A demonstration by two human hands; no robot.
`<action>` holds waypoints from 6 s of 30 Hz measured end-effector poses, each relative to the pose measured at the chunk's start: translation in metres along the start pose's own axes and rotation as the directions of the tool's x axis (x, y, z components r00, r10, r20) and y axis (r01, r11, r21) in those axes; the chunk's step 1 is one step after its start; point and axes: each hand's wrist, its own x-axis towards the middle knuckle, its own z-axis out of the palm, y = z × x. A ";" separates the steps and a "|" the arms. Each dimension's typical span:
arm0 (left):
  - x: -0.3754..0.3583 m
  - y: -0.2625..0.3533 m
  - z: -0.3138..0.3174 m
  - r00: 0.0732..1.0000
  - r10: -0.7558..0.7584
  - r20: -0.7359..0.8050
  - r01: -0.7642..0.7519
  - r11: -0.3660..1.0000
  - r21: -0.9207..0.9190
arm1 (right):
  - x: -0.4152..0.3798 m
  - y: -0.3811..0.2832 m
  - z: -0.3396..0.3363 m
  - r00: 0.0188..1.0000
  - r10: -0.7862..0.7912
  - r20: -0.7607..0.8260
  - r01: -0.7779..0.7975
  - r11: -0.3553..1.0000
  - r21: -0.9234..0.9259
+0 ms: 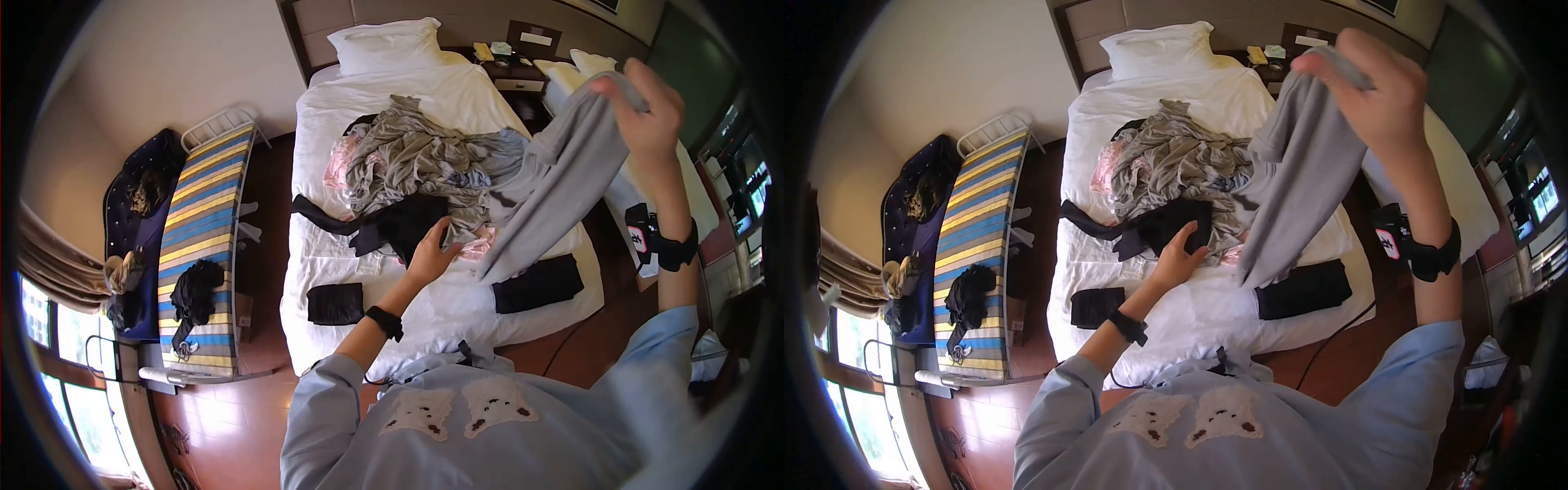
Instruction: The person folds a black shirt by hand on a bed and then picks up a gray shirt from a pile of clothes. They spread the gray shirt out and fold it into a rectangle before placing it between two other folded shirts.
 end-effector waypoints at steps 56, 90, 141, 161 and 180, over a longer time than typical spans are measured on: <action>-0.032 0.084 -0.139 0.899 0.046 -0.436 -0.131 0.977 -0.166 | -0.099 0.084 -0.029 0.725 0.571 0.385 -0.623 0.782 0.015; 0.000 0.155 -0.270 0.943 0.172 -0.284 -0.125 0.976 0.176 | -0.105 0.044 -0.022 0.486 0.471 0.736 -0.867 0.369 0.336; -0.227 -0.167 -0.185 0.825 -0.564 -0.044 0.431 0.575 0.696 | -0.356 -0.083 0.005 -0.274 0.556 0.785 -0.962 -0.160 -0.222; -0.011 0.060 -0.296 0.821 0.357 -0.446 0.144 0.627 0.766 | -0.171 0.034 0.077 0.747 0.592 0.304 -0.617 0.787 -0.016; -0.250 -0.167 -0.105 0.716 -0.677 -0.169 0.485 0.309 0.818 | -0.486 -0.181 0.041 -0.202 0.444 0.873 -0.775 0.472 -0.420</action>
